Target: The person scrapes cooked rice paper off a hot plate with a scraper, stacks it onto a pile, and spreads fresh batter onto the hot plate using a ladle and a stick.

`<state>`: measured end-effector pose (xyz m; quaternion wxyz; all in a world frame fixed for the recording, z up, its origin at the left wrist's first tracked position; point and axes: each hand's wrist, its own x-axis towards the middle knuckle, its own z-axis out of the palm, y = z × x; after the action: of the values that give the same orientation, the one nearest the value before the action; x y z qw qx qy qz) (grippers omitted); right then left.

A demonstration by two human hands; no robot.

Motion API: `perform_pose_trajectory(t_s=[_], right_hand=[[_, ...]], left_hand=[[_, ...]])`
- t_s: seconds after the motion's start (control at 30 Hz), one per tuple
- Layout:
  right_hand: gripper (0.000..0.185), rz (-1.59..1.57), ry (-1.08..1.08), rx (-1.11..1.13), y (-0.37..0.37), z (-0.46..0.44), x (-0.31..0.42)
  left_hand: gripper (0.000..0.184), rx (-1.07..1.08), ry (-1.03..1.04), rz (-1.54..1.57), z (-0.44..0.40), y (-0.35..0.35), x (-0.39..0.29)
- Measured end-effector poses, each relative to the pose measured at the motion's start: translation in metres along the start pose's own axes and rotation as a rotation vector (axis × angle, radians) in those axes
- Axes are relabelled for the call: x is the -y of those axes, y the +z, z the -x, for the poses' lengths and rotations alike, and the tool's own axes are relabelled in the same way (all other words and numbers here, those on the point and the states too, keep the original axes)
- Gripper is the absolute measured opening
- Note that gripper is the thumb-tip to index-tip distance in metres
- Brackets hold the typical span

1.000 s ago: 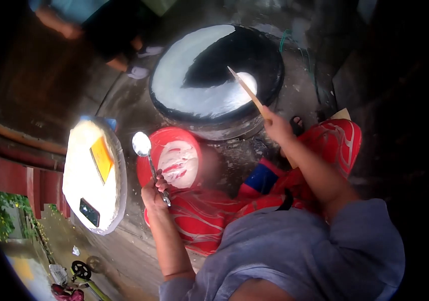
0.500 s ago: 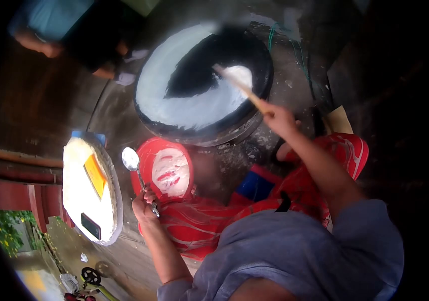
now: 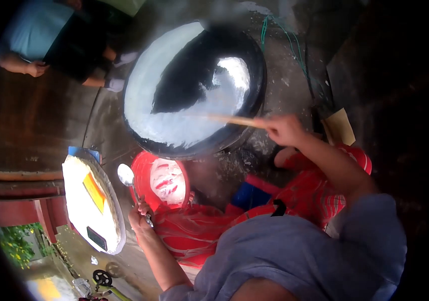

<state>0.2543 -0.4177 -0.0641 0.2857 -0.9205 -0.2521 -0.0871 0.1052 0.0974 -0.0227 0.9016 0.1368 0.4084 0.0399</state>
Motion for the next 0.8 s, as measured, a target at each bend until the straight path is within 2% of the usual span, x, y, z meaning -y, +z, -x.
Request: perform_pose_trajectory(t_s=[0.1, 0.13, 0.27, 0.33, 0.37, 0.4, 0.47, 0.53, 0.6, 0.67, 0.73, 0.77, 0.8], right_hand=[[0.058, 0.238, -0.064, -0.093, -0.015, 0.019, -0.071], [0.059, 0.327, 0.035, -0.046, -0.021, 0.010, -0.095], [0.052, 0.455, 0.076, -0.183, -0.021, -0.068, -0.093], [0.043, -0.163, 0.352, -0.196, -0.001, -0.087, -0.093], [0.038, -0.212, 0.237, -0.150, -0.001, -0.079, -0.089], [0.043, -0.066, -0.038, -0.035, -0.013, -0.066, -0.088], [0.047, 0.124, -0.163, 0.018, -0.039, -0.050, -0.114], [0.047, 0.313, -0.025, -0.037, -0.047, -0.057, -0.166], [0.048, 0.391, 0.024, -0.052, -0.048, -0.102, -0.158], [0.045, 0.365, 0.033, -0.191, -0.025, -0.144, -0.152], [0.042, -0.130, 0.319, -0.125, 0.002, -0.161, -0.145], [0.039, -0.235, 0.256, -0.030, 0.001, -0.155, -0.144], [0.041, -0.082, -0.068, -0.033, -0.008, -0.141, -0.146]], left_hand=[[0.028, -0.030, 0.016, 0.003, -0.001, 0.006, 0.003], [0.028, -0.041, 0.021, 0.001, -0.001, 0.007, 0.002], [0.027, -0.043, 0.025, 0.011, -0.004, 0.011, 0.003], [0.027, -0.050, 0.031, 0.006, -0.009, 0.006, -0.002], [0.027, -0.063, 0.032, 0.005, -0.010, 0.007, -0.002], [0.027, -0.059, 0.034, 0.007, -0.011, 0.008, -0.003], [0.027, -0.097, 0.059, -0.013, -0.006, 0.015, 0.003], [0.027, -0.079, 0.049, -0.012, -0.009, 0.012, 0.001], [0.027, -0.055, 0.037, 0.008, -0.009, 0.016, 0.003], [0.028, -0.056, 0.035, 0.007, -0.013, 0.014, 0.002], [0.028, -0.052, 0.034, 0.004, -0.014, 0.018, 0.002], [0.029, -0.097, 0.053, 0.009, -0.013, 0.023, 0.005], [0.029, -0.140, 0.071, 0.016, -0.012, 0.027, 0.007]])
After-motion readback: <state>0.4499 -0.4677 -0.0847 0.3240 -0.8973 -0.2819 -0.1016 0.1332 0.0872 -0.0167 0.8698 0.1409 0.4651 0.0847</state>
